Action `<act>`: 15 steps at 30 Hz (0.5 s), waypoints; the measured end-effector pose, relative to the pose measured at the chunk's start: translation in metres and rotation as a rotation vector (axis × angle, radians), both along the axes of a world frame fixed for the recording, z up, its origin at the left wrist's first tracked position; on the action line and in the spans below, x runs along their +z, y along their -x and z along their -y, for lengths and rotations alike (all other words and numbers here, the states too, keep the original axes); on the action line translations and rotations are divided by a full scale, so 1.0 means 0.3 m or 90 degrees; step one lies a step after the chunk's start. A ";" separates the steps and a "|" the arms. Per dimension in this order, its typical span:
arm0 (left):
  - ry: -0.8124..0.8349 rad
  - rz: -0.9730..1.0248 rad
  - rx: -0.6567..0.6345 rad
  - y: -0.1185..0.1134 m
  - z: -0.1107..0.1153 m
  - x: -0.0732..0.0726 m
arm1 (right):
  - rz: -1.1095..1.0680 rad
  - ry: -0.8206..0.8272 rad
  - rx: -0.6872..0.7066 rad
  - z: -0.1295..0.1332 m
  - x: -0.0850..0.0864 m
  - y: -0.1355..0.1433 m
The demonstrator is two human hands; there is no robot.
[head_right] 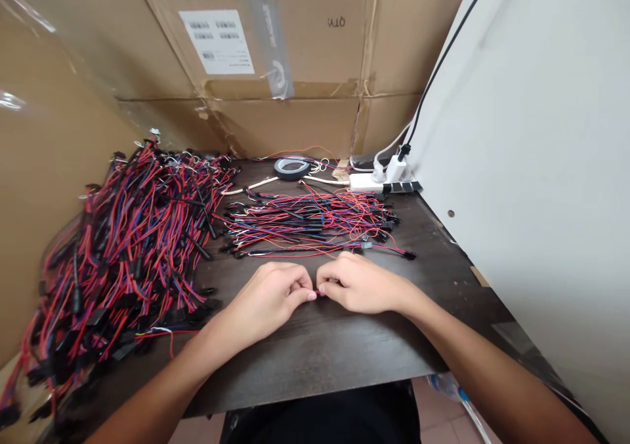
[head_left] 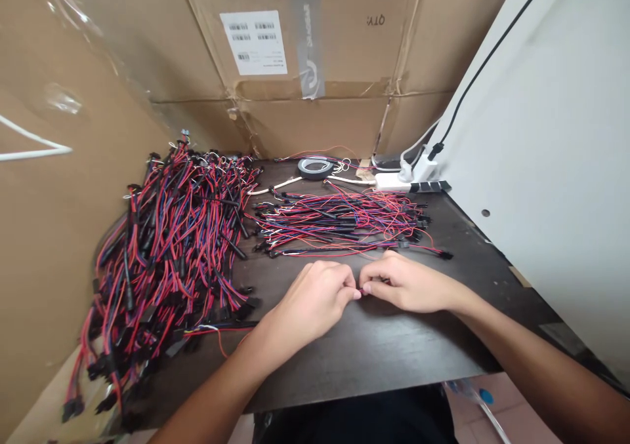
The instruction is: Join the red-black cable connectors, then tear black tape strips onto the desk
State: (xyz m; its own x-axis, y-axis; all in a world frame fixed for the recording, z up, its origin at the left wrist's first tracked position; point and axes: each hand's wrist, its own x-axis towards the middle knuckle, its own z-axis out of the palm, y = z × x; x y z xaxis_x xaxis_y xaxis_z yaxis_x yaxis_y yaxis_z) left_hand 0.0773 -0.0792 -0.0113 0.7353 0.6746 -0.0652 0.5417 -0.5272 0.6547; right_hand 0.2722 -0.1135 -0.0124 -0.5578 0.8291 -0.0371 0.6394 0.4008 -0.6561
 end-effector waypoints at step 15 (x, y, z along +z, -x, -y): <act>0.305 0.090 0.019 0.007 -0.008 0.020 | -0.099 0.021 0.025 -0.003 0.007 -0.012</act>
